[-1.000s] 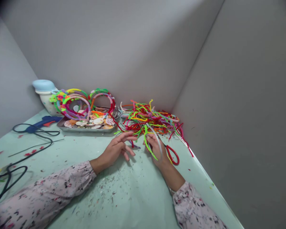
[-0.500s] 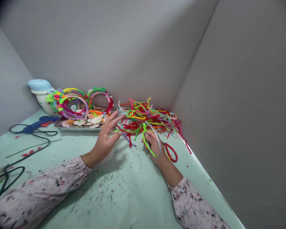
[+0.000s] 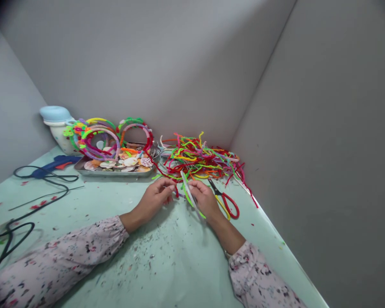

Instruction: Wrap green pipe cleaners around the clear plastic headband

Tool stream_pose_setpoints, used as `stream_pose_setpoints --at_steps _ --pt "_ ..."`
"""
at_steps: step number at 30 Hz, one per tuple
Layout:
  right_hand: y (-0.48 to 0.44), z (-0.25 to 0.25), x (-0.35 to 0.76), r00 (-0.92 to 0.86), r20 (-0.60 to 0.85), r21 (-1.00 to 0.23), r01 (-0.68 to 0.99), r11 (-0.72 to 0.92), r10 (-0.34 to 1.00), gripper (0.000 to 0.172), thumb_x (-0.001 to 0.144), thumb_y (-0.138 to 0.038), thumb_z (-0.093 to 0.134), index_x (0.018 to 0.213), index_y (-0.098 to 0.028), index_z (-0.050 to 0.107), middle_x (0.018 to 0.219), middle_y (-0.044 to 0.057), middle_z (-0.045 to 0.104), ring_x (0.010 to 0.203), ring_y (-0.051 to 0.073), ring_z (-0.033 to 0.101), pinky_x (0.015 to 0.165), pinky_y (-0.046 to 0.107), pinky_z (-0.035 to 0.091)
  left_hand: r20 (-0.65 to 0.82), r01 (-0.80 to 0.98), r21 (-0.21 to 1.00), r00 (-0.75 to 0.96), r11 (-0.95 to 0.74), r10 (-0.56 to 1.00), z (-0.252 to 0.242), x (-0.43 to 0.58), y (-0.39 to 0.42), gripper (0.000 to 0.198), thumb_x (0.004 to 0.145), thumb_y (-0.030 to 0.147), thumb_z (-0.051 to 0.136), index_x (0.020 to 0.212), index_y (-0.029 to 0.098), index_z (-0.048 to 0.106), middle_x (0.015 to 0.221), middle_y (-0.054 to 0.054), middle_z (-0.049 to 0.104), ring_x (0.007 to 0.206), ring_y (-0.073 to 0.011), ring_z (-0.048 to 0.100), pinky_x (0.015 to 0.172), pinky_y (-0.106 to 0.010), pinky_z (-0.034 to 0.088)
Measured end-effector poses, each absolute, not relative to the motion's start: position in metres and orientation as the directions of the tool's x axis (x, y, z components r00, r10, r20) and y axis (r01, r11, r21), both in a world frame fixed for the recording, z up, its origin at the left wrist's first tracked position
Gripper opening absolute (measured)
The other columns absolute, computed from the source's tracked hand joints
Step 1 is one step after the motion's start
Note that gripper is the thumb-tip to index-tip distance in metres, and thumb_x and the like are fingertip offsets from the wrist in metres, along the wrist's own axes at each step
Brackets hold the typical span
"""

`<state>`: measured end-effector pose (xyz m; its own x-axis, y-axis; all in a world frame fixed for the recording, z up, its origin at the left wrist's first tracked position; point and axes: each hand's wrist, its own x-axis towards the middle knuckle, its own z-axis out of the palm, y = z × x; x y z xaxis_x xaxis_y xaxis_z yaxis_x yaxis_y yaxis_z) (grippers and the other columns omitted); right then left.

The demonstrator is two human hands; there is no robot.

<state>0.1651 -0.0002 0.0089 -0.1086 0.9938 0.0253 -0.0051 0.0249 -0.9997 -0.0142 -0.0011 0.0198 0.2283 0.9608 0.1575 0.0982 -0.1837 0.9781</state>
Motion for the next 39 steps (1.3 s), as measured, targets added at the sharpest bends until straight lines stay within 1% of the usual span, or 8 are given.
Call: stream_pose_setpoints --at_steps 2,6,12,16,20,29,35,39 --pt "-0.004 0.011 0.162 -0.145 0.033 -0.998 0.046 0.04 0.989 0.02 0.079 -0.039 0.057 0.082 -0.02 0.058 0.058 -0.005 0.052 0.046 0.009 0.041 0.046 0.023 0.032 0.152 0.092 0.98 0.24 -0.178 0.959 0.016 -0.014 0.0 0.023 0.083 0.036 0.05 0.09 0.016 0.06 0.061 0.001 0.056 0.053 -0.0108 0.051 0.051 -0.021 0.039" --pt "-0.006 0.007 0.159 -0.209 0.114 -0.983 0.12 0.141 0.971 0.018 0.084 -0.037 0.053 0.086 -0.02 0.057 0.061 -0.004 0.054 0.046 0.009 0.042 0.046 0.023 0.033 0.193 0.069 0.973 0.29 -0.221 0.938 0.013 -0.014 0.0 0.02 0.082 0.035 0.051 0.084 0.016 0.059 0.064 0.001 0.055 0.054 -0.0093 0.049 0.052 -0.02 0.038" --pt "-0.006 0.001 0.16 -0.266 0.12 -0.957 0.225 0.183 0.956 0.018 0.088 -0.036 0.049 0.09 -0.02 0.057 0.063 -0.004 0.056 0.048 0.009 0.046 0.049 0.022 0.037 0.217 0.08 0.963 0.333 -0.257 0.917 0.005 -0.015 0.003 0.016 0.079 0.031 0.056 0.082 0.015 0.059 0.064 0.002 0.055 0.057 -0.0095 0.049 0.054 -0.02 0.038" --pt "-0.007 0.003 0.159 -0.291 0.136 -0.93 0.292 0.223 0.947 0.02 0.089 -0.036 0.048 0.09 -0.019 0.057 0.061 -0.003 0.057 0.052 0.01 0.048 0.052 0.022 0.038 0.236 0.197 0.932 0.311 -0.305 0.921 -0.003 -0.016 0.007 0.018 0.08 0.031 0.055 0.076 0.014 0.058 0.059 0.001 0.054 0.055 -0.01 0.049 0.053 -0.021 0.036" --pt "-0.008 0.005 0.158 -0.284 0.142 -0.915 0.327 0.235 0.948 0.02 0.089 -0.036 0.047 0.087 -0.018 0.057 0.06 -0.003 0.058 0.053 0.01 0.048 0.054 0.022 0.038 0.232 0.221 0.925 0.313 -0.308 0.921 -0.005 -0.016 0.009 0.018 0.081 0.03 0.052 0.076 0.015 0.058 0.057 0.001 0.054 0.053 -0.0103 0.048 0.051 -0.021 0.035" --pt "-0.007 0.004 0.159 -0.299 0.134 -0.91 0.34 0.237 0.945 0.02 0.09 -0.034 0.046 0.083 -0.018 0.056 0.058 -0.004 0.056 0.055 0.01 0.048 0.059 0.023 0.039 0.259 0.304 0.887 0.299 -0.348 0.919 0.002 -0.015 0.005 0.012 0.08 0.024 0.049 0.075 0.015 0.057 0.059 0.001 0.054 0.056 -0.0106 0.049 0.055 -0.022 0.036" --pt "-0.007 0.006 0.159 -0.319 0.096 -0.938 0.288 0.193 0.943 0.02 0.089 -0.034 0.046 0.082 -0.018 0.056 0.057 -0.004 0.053 0.053 0.01 0.046 0.057 0.023 0.038 0.301 0.353 0.847 0.298 -0.397 0.906 0.006 -0.014 0.002 0.011 0.081 0.022 0.047 0.075 0.016 0.055 0.067 0.0 0.057 0.063 -0.012 0.05 0.06 -0.023 0.038" --pt "-0.006 0.009 0.16 -0.333 0.045 -0.963 0.235 0.129 0.942 0.02 0.087 -0.036 0.049 0.081 -0.018 0.055 0.054 -0.005 0.052 0.049 0.009 0.043 0.053 0.022 0.035 0.328 0.377 0.82 0.31 -0.431 0.893 0.013 -0.014 -0.001 0.011 0.081 0.021 0.047 0.076 0.015 0.055 0.072 -0.001 0.058 0.067 -0.0134 0.05 0.064 -0.025 0.038"
